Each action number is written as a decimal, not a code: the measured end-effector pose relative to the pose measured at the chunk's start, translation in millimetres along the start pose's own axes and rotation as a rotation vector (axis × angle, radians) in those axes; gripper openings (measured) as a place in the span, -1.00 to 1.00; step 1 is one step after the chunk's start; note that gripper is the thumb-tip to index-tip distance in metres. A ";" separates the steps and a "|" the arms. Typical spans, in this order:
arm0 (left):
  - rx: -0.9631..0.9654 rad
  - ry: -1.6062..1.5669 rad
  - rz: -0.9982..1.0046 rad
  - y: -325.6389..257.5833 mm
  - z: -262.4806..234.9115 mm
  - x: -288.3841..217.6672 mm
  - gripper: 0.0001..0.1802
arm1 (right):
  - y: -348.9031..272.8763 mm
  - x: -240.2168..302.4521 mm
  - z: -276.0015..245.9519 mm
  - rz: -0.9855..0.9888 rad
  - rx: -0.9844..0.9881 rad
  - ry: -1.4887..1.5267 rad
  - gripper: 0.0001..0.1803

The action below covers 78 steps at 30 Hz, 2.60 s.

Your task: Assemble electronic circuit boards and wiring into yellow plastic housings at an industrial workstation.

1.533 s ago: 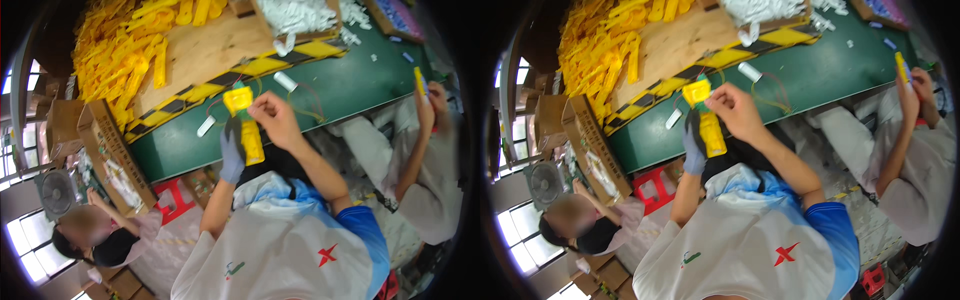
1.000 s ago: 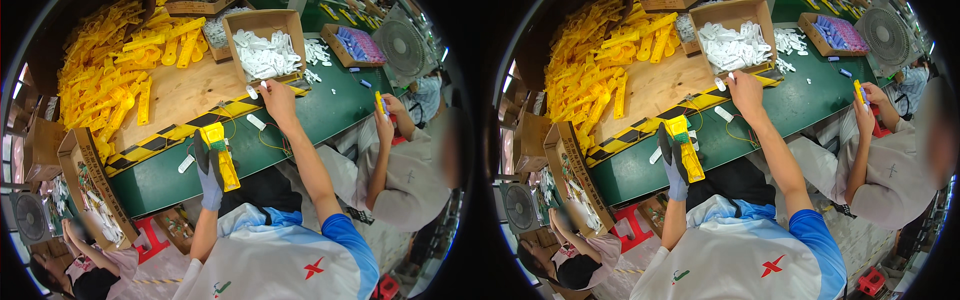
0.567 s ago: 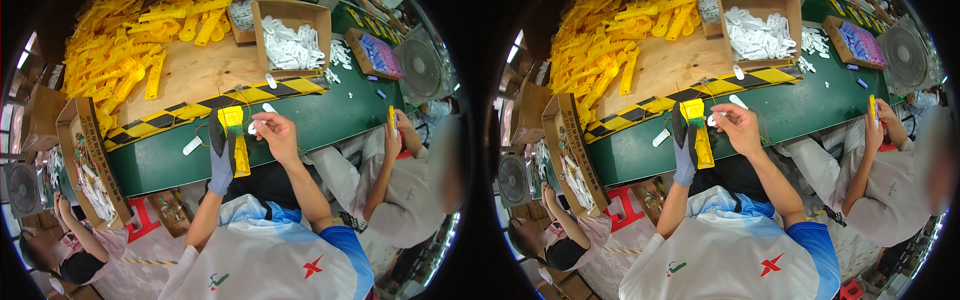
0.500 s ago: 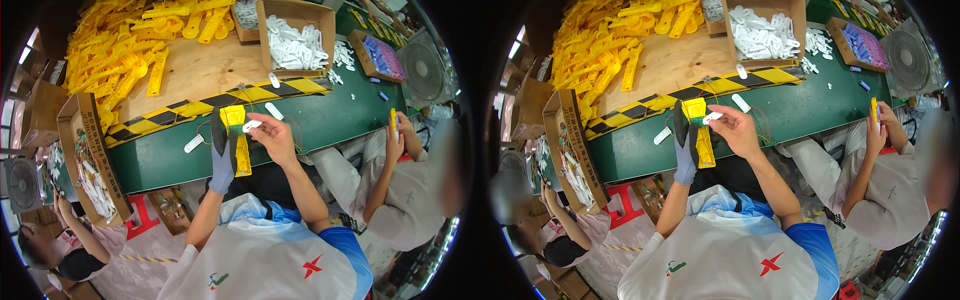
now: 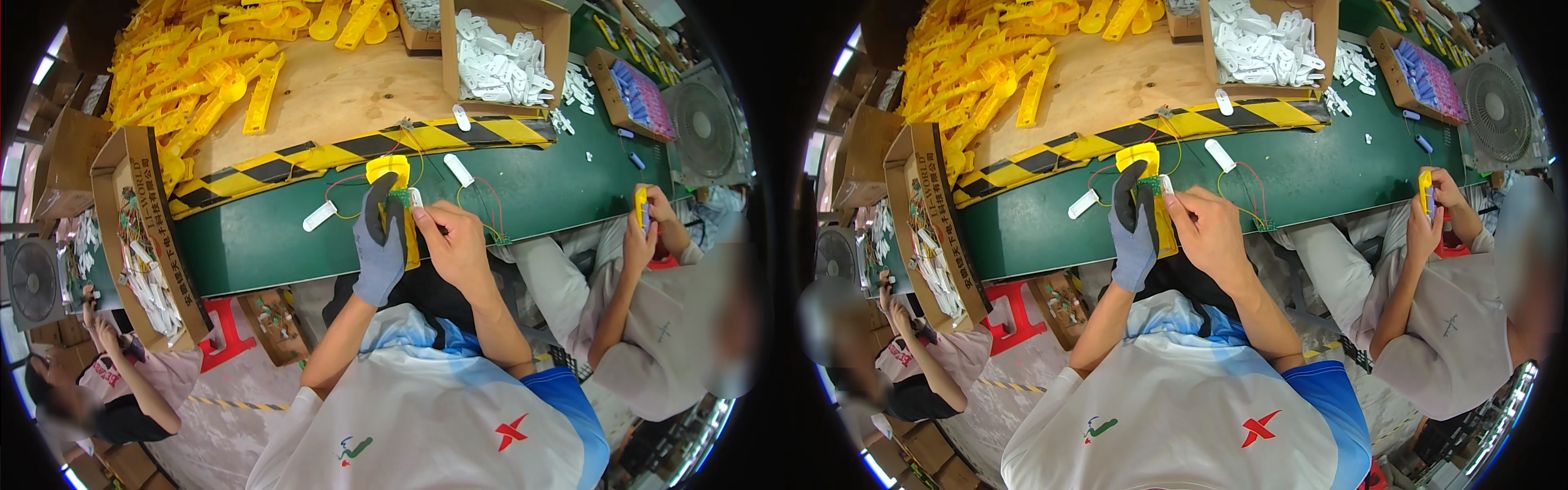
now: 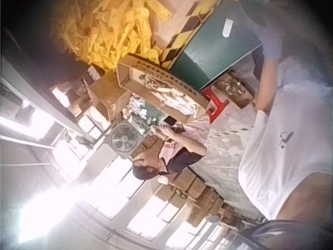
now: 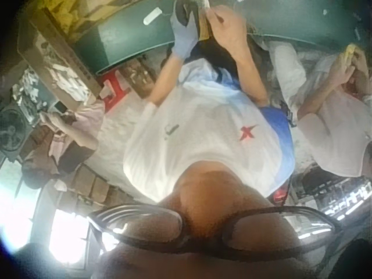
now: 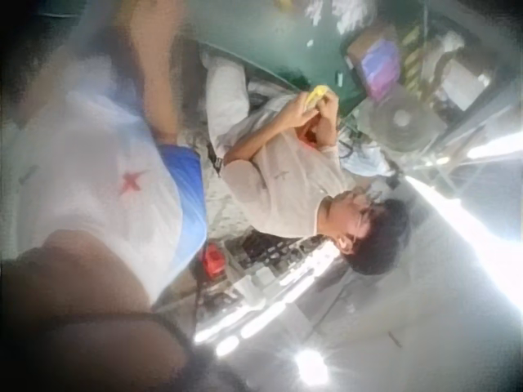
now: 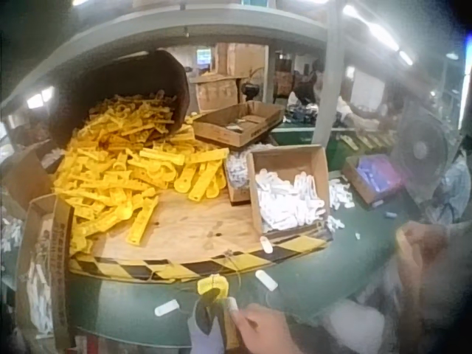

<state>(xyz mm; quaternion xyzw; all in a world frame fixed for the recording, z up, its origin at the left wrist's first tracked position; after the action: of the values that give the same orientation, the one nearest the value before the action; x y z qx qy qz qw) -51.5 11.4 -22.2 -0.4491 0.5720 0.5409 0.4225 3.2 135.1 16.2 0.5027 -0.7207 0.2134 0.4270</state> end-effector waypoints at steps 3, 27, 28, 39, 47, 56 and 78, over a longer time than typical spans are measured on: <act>0.030 -0.005 -0.032 0.5 1.6 1.5 -0.66 | -2.0 2.8 1.4 -0.103 -0.041 0.040 -0.71; 0.156 -0.082 -0.110 0.0 2.9 8.1 -0.68 | 12.5 -48.1 19.6 0.277 0.206 0.711 -0.61; 0.154 -0.085 -0.109 0.0 2.9 9.5 -0.68 | 13.8 -48.9 19.9 0.263 0.179 0.715 -0.55; 0.177 -0.031 -0.093 -1.4 6.6 9.7 -0.67 | 18.1 -41.8 9.0 0.245 0.215 0.581 -0.46; 0.172 -0.071 -0.121 1.2 3.9 13.8 -0.67 | 21.7 -41.8 10.0 0.239 0.263 0.507 -0.45; 0.183 -0.048 -0.076 1.6 9.6 13.4 -0.79 | 6.9 -30.1 12.8 0.158 0.070 0.435 -0.53; 0.223 -0.146 -0.157 -2.8 6.8 15.4 -0.78 | -7.6 -50.0 29.8 0.137 -0.018 0.751 -0.57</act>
<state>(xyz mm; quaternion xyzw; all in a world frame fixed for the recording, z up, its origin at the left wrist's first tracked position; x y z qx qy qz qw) -52.5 17.3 -38.2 -0.4024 0.5594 0.4705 0.5511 4.7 137.1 -42.4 0.3363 -0.5479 0.4046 0.6504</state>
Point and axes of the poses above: each hand's wrist, its own y-axis towards the middle knuckle, its own z-axis out of the palm, x = y × z, the point moved 5 cm from there along y, towards the middle knuckle, and after that the axes turned 9 degrees about -x, right-handed, at the moved point
